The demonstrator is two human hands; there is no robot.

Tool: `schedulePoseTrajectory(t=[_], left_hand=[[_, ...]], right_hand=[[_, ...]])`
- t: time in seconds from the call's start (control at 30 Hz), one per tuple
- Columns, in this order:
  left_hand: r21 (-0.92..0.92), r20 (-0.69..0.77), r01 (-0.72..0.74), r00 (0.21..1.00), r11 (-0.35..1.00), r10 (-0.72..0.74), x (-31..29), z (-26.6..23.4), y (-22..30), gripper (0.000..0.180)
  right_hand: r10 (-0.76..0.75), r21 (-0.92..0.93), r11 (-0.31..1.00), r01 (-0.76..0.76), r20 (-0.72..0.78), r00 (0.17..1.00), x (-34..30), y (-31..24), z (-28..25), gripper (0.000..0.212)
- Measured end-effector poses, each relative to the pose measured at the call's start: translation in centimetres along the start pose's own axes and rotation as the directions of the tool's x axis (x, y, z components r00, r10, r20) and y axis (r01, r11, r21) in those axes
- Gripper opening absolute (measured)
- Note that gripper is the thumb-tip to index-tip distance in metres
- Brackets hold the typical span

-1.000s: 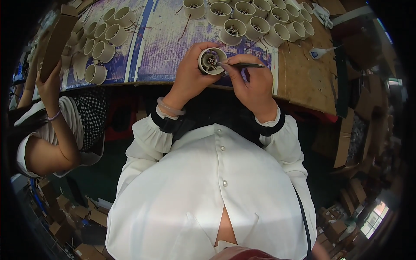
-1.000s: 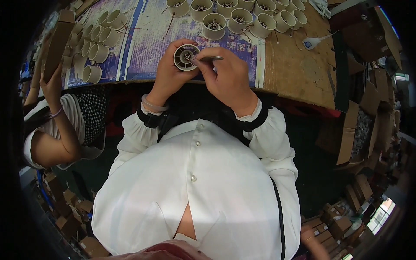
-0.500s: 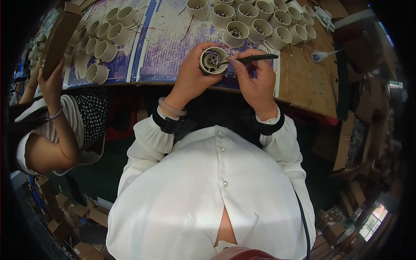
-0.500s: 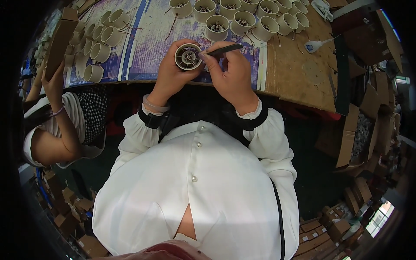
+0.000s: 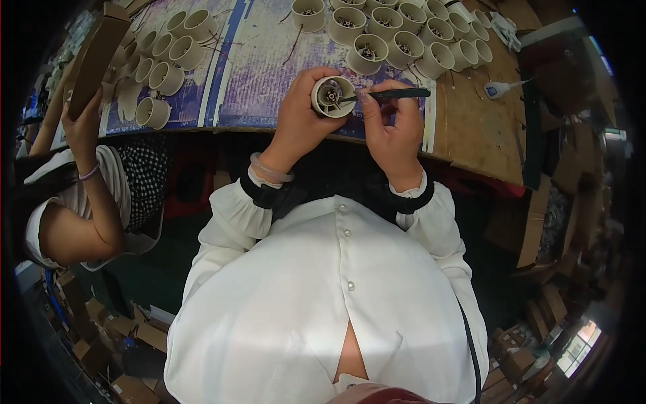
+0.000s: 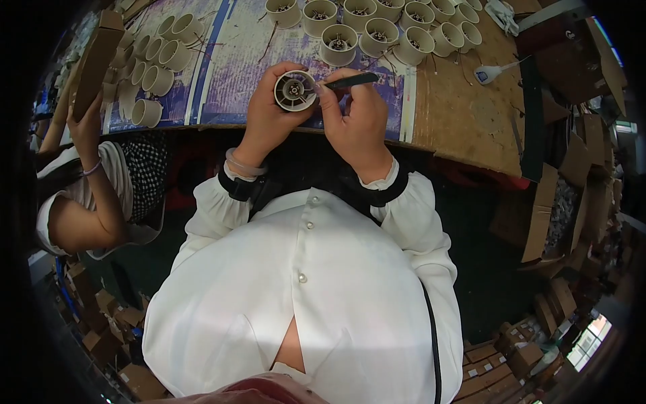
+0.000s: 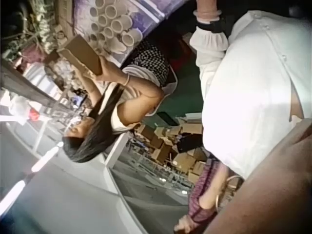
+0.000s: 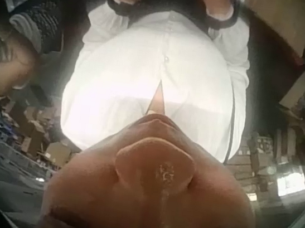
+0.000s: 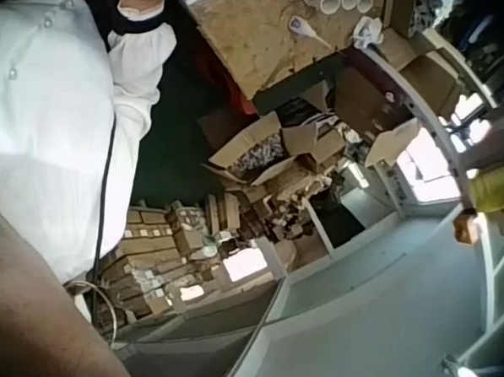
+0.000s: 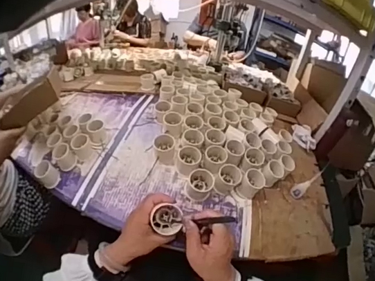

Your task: The person applies glue to a plastic housing, inserts a motor, and uses tweezers to pull wires through a hole in the housing before applying more glue.

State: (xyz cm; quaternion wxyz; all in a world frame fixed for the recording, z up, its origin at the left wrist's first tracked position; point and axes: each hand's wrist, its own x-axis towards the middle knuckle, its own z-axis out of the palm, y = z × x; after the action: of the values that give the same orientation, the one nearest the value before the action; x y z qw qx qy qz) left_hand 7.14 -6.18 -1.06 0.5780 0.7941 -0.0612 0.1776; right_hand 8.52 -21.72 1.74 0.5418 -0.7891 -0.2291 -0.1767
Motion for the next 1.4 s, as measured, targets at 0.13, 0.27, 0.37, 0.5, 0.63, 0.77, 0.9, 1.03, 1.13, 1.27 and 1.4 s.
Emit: schedulePoseTrajectory(t=[0.13,0.27,0.37,0.5,0.63,0.77,0.9,1.03,1.13,1.27,1.4], left_hand=[[0.004,-0.019,0.001,1.0,1.0,-0.001,0.01,0.14,-0.14,0.057],[-0.022,-0.018,0.011,1.0,1.0,-0.011,-0.01,0.1,-0.23,0.057],[-0.017,-0.012,0.022,1.0,1.0,-0.022,-0.01,0.06,-0.12,0.057],[-0.014,-0.007,0.027,1.0,1.0,-0.027,0.08,0.09,-0.19,0.057],[0.043,0.01,-0.007,1.0,0.999,0.006,0.14,-0.15,-0.09,0.054],[0.128,0.01,-0.067,0.998,0.99,0.066,0.16,-0.08,-0.21,0.053],[0.108,0.003,-0.042,0.999,0.993,0.042,0.05,-0.09,-0.25,0.053],[0.077,0.002,-0.024,1.0,0.997,0.024,0.03,-0.03,-0.22,0.053],[0.073,0.008,-0.032,0.999,0.997,0.031,0.01,-0.03,-0.31,0.053],[0.049,0.019,-0.037,0.999,0.998,0.037,0.17,-0.11,-0.73,0.053],[0.056,0.003,-0.034,0.999,0.998,0.034,0.14,-0.54,-0.35,0.054]], right_hand=[[0.003,-0.004,1.0,-0.003,-0.042,0.999,-0.15,0.14,0.11,0.018],[-0.048,0.062,0.997,0.049,-0.017,0.999,-0.15,0.15,-0.31,0.017],[-0.11,0.036,0.993,0.11,0.002,0.994,-0.12,0.36,-0.41,0.017],[-0.126,0.032,0.992,0.125,0.017,0.992,0.15,0.38,-0.29,0.017],[-0.168,-0.027,0.985,0.168,0.014,0.986,0.24,0.12,-0.27,0.016],[-0.178,-0.082,0.98,0.18,0.027,0.984,0.1,-0.25,0.04,0.016],[-0.25,-0.079,0.965,0.251,0.028,0.968,-0.04,0.2,0.16,0.016],[-0.139,0.02,0.99,0.14,-0.037,0.99,-0.3,-0.1,-0.23,0.012],[-0.16,0.0,0.987,0.16,-0.028,0.987,-0.19,-0.1,-0.11,0.012],[-0.153,-0.015,0.988,0.152,-0.016,0.988,-0.01,-0.05,0.11,0.012],[-0.161,-0.019,0.987,0.162,0.031,0.986,0.04,0.06,0.34,0.012]])
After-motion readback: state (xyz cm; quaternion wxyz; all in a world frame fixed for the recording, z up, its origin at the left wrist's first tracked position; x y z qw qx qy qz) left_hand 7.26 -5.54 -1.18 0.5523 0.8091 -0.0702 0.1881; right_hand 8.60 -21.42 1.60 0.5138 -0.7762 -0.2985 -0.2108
